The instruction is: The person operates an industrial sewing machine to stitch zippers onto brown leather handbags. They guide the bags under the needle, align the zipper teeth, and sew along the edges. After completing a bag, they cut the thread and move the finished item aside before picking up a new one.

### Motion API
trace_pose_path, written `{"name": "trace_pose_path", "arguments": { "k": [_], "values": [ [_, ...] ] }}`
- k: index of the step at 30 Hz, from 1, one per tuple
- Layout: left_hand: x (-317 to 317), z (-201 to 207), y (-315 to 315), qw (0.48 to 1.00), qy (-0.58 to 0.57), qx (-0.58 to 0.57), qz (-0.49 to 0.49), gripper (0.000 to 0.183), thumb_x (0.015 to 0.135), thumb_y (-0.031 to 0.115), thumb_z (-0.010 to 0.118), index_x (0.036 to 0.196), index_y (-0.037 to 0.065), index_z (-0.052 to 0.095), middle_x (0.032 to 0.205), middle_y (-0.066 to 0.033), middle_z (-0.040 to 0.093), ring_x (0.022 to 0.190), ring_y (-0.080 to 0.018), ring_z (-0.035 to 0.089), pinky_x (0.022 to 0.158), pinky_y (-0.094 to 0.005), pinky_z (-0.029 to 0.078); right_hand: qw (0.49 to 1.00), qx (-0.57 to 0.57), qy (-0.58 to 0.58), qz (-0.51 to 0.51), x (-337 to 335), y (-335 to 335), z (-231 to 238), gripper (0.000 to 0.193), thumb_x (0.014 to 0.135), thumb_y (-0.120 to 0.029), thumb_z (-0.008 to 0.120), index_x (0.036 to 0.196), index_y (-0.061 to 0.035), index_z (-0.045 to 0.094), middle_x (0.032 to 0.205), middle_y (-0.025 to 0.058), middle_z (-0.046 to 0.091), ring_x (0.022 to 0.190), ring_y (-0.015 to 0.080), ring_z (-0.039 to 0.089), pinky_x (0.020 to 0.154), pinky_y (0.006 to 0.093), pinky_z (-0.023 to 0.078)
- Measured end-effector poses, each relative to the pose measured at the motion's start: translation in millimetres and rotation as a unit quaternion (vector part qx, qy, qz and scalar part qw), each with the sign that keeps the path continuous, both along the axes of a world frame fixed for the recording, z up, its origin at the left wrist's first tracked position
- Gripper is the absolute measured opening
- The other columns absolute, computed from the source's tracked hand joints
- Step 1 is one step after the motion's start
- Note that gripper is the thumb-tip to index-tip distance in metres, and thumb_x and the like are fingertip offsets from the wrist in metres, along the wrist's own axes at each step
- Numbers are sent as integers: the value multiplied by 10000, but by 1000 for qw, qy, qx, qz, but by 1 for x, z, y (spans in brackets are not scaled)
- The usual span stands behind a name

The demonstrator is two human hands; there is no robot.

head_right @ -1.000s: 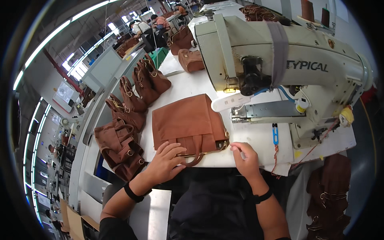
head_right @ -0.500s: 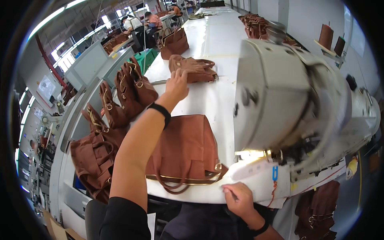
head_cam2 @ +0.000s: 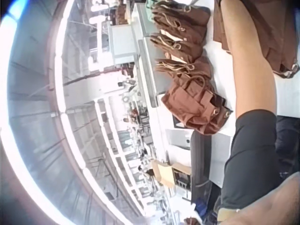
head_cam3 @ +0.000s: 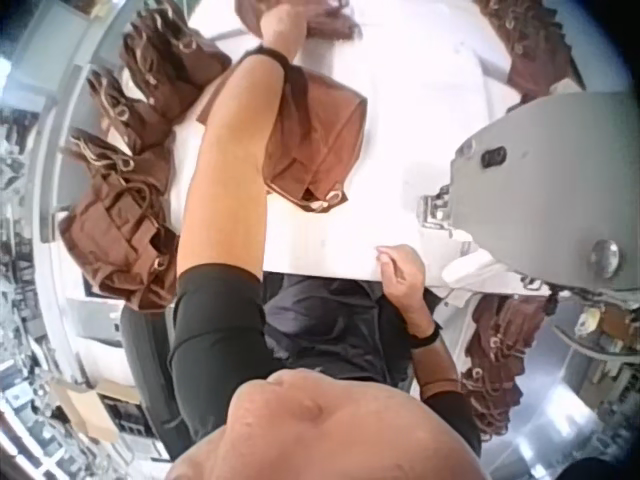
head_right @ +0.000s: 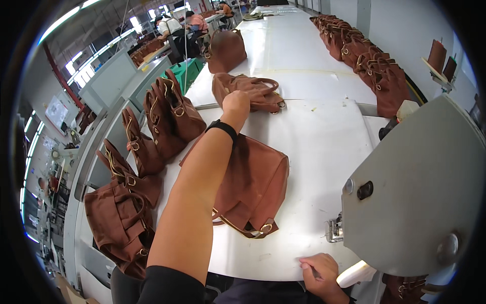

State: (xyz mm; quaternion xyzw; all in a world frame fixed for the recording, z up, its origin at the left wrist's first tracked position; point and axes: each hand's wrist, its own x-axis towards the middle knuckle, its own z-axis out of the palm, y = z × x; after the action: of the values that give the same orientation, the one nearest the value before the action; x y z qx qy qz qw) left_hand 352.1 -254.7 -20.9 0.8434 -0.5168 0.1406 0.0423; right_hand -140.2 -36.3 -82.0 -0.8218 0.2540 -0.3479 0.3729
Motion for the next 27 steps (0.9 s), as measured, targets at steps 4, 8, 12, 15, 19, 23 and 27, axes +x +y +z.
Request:
{"name": "trace_pose_path", "arguments": {
  "k": [4,8,12,15,19,23,27],
  "values": [
    [0,21,24,992,31,73,98,217,912,163,704,1085,131,831,1231,-118,769,1082,-312,759,792,-512,644,1000,-7,-8,5,5,1,-3,137,825,25,702,935,-31,762,781,70,725,705,266,673,688,377,492],
    [-16,48,63,990,13,73,120,287,912,223,719,1175,139,799,1260,-124,752,1151,-321,733,859,-501,626,1000,-17,-19,7,1,0,-5,124,832,28,706,927,-28,761,782,70,728,695,251,669,680,369,495],
    [-5,119,118,997,-31,7,65,337,940,288,657,1205,113,769,1243,-189,735,1182,-362,707,941,-479,595,1000,1,-5,4,-8,-3,-2,104,846,14,722,933,-27,761,786,74,732,723,230,693,695,359,542],
    [58,169,190,985,-63,17,161,307,878,209,621,1073,39,787,1164,-219,746,1104,-414,714,930,-536,568,998,44,-52,-1,-1,3,-4,127,837,19,699,929,-51,753,772,47,720,673,239,660,702,374,480],
    [133,222,317,975,-94,-43,196,243,931,201,647,1018,23,787,1065,-239,755,1078,-430,701,957,-510,542,998,-10,-45,35,3,0,-9,123,840,10,708,934,-52,756,761,48,705,677,246,661,691,372,477],
    [92,222,300,984,89,29,152,293,913,217,720,1092,-9,773,1069,-212,761,1008,-344,741,901,-430,566,998,-34,-59,-3,-5,1,-16,120,837,15,709,932,-43,755,757,59,699,666,250,652,663,375,472],
    [-17,150,258,944,266,154,-117,391,889,273,776,1164,-3,747,1043,-179,770,967,-276,750,840,-379,577,998,-48,-33,11,-5,0,-22,127,857,27,714,962,-26,759,774,83,706,658,257,646,655,376,483]
  ]
}}
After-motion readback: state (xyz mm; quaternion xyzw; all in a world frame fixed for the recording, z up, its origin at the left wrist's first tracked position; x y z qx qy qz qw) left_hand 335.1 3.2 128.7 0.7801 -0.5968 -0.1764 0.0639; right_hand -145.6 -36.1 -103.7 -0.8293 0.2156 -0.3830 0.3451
